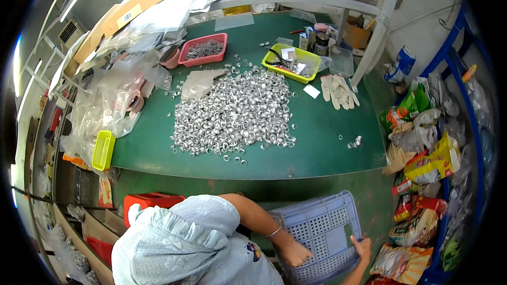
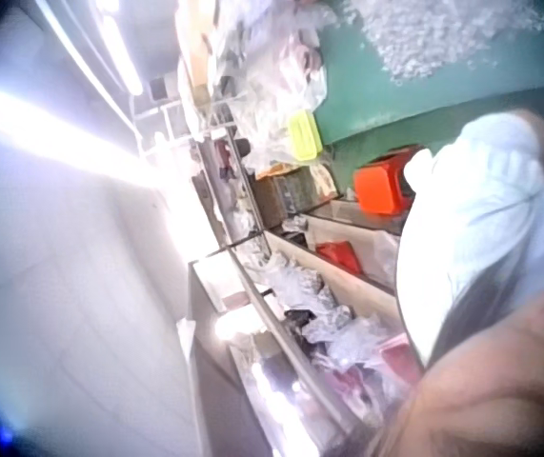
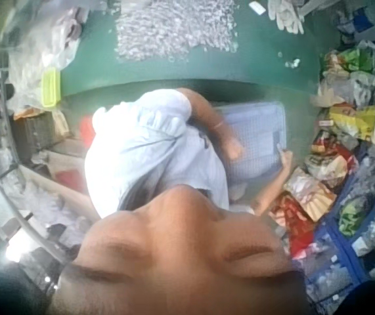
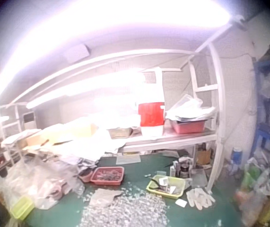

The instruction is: The person empties a crate of small metal components onto a table, retrieves a plastic bag, and then picks up several of the components by hand and places them into the bag.

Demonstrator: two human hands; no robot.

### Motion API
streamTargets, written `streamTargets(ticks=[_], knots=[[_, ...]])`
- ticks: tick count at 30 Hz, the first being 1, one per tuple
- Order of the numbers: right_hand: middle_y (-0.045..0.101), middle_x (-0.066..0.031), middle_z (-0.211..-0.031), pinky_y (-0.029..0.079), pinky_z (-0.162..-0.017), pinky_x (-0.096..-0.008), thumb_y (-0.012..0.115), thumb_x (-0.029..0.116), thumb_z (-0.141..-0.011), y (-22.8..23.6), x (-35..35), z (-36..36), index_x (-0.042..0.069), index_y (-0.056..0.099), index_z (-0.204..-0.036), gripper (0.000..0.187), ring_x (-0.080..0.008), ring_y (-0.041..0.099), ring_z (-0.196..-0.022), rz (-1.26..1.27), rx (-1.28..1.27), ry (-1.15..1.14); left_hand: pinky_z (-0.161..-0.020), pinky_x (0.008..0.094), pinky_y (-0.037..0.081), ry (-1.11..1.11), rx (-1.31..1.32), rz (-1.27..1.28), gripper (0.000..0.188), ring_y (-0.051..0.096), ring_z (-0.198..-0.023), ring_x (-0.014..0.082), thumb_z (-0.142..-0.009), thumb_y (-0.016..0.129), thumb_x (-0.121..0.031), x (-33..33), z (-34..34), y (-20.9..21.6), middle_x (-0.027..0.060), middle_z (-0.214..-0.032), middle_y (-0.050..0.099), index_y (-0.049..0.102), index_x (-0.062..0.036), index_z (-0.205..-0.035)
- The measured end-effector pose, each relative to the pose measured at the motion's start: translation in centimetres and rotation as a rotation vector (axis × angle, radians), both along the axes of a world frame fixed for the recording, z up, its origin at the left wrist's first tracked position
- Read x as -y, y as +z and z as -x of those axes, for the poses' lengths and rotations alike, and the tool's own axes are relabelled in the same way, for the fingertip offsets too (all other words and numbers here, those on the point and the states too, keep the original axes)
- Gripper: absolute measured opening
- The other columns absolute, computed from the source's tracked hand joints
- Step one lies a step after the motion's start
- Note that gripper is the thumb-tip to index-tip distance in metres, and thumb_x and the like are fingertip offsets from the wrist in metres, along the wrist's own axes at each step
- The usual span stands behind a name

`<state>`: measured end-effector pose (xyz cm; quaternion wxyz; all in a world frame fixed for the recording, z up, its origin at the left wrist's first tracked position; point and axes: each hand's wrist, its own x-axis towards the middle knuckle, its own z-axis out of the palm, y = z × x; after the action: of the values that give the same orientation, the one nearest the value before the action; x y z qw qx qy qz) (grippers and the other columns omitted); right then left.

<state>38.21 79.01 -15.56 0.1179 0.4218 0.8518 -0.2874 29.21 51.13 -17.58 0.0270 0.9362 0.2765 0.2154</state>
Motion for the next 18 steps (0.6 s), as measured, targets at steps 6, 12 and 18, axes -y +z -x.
streamTargets(ticks=[6, 12, 18], knots=[[0.056, -0.0209, -0.057, 0.045, -0.055, -0.042, 0.072, 0.043, -0.064, -0.6, 2.3, -0.5, -0.009, 0.059, -0.066, 0.054, -0.0308, 0.058, -0.056, -0.247, -0.117, 0.099, -0.071, 0.0424, 0.033, 0.261, 0.095, 0.072, 0.014, 0.049, -0.077, 0.0244, -0.064, 0.063, -0.023, 4.5, 2.1, -3.4, 0.0089, -0.073, 0.052, 0.065, -0.0096, -0.06], [0.063, -0.022, -0.079, 0.048, -0.071, -0.0443, 0.042, 0.065, -0.077, -3.1, 7.3, -4.9, 0.001, 0.067, -0.085, 0.069, -0.035, 0.063, -0.075, -0.478, 0.424, 0.313, -0.073, 0.0421, 0.04, 1.037, 0.41, 0.409, 0.011, 0.051, -0.084, 0.0285, -0.068, 0.054, -0.015, 10.9, 16.0, 7.0, 0.0123, -0.083, 0.053, 0.057, -0.0054, -0.073], [0.063, -0.0199, -0.073, 0.048, -0.062, -0.0457, 0.042, 0.054, -0.084, 3.8, 16.6, -0.6, 0.002, 0.066, -0.075, 0.059, -0.0339, 0.063, -0.07, -0.62, 0.382, 0.047, -0.083, 0.0446, 0.033, 2.355, 0.619, -0.308, 0.044, 0.044, -0.1, 0.0313, -0.065, 0.066, -0.011, 28.1, 40.3, 6.0, 0.0137, -0.101, 0.049, 0.05, -0.0061, -0.106]])
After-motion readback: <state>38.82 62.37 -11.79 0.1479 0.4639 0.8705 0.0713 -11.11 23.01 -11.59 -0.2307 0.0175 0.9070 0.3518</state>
